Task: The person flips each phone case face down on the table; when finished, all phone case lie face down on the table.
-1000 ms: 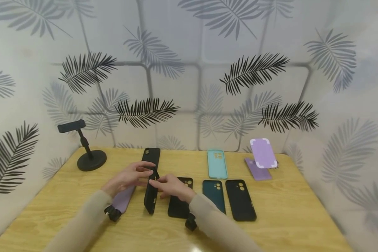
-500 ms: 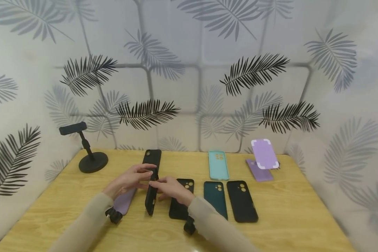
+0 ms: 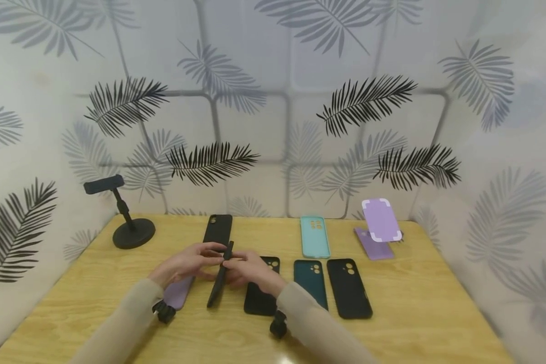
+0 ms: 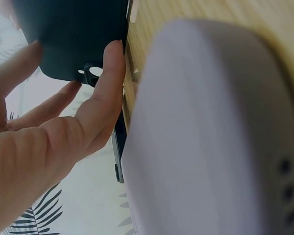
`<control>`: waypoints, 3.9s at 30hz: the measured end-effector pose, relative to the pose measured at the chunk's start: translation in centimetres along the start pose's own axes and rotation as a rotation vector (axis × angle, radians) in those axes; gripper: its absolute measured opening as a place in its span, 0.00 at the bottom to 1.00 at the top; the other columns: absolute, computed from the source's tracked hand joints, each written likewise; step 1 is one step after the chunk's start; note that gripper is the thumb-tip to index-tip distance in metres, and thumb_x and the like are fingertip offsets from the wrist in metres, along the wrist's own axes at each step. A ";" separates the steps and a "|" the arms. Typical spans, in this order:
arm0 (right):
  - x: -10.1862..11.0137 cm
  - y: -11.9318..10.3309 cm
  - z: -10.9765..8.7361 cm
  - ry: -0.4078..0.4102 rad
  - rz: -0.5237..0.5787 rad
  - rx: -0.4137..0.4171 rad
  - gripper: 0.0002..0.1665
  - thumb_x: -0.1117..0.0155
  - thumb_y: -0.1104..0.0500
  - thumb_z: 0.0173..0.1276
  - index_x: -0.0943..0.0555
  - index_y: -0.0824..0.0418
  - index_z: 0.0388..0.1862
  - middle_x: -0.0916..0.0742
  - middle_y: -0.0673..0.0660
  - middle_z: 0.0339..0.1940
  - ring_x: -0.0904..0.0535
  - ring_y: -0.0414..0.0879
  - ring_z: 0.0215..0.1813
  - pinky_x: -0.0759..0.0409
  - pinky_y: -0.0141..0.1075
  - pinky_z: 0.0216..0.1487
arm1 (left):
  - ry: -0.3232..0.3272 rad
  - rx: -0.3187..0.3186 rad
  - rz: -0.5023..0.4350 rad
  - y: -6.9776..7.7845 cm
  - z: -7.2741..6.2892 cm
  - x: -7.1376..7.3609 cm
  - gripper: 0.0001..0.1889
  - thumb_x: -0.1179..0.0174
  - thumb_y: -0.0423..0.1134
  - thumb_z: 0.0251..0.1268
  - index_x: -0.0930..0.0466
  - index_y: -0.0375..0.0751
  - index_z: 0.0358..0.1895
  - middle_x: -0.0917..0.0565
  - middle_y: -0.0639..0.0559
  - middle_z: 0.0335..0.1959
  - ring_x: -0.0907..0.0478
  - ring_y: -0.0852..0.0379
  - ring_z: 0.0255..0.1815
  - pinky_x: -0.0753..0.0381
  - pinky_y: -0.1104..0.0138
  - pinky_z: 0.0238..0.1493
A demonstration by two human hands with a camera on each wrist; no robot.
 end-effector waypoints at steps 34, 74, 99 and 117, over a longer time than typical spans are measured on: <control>1.6 0.5 -0.6 0.140 -0.175 -0.061 0.38 0.37 0.70 0.66 0.39 0.70 0.74 0.12 0.66 0.44 0.13 0.47 0.29 0.13 0.38 0.28 | 0.039 0.065 0.122 0.2 -1.3 0.7 0.32 0.36 0.26 0.61 0.35 0.37 0.70 0.39 0.35 0.73 0.23 0.44 0.58 0.13 0.53 0.44; 9.2 0.6 -5.1 0.274 -0.391 -0.033 0.18 0.38 0.68 0.67 0.21 0.70 0.56 0.16 0.65 0.48 0.17 0.46 0.31 0.15 0.38 0.31 | 0.109 -0.107 0.151 2.3 1.2 -4.6 0.22 0.42 0.29 0.69 0.29 0.31 0.65 0.21 0.33 0.55 0.18 0.44 0.48 0.14 0.56 0.44; 8.0 1.4 -5.5 0.165 -0.264 -0.110 0.27 0.40 0.61 0.73 0.29 0.77 0.64 0.17 0.73 0.55 0.14 0.57 0.48 0.12 0.44 0.41 | 0.096 -0.098 0.098 2.5 1.2 -7.8 0.29 0.41 0.31 0.68 0.36 0.38 0.71 0.27 0.32 0.62 0.19 0.48 0.47 0.15 0.56 0.45; 7.2 1.1 -5.4 -0.002 -0.130 -0.061 0.43 0.45 0.40 0.74 0.38 0.71 0.73 0.26 0.71 0.68 0.24 0.63 0.64 0.17 0.49 0.55 | 0.049 -0.098 -0.090 2.7 2.2 -8.4 0.33 0.41 0.41 0.71 0.43 0.44 0.76 0.31 0.31 0.66 0.20 0.41 0.55 0.15 0.50 0.50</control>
Point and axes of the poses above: each hand's wrist, its own z-axis towards the middle knuckle, its own x-axis out of the back of the hand, y = z × x, the point moved 4 cm from there along z, towards the middle knuckle
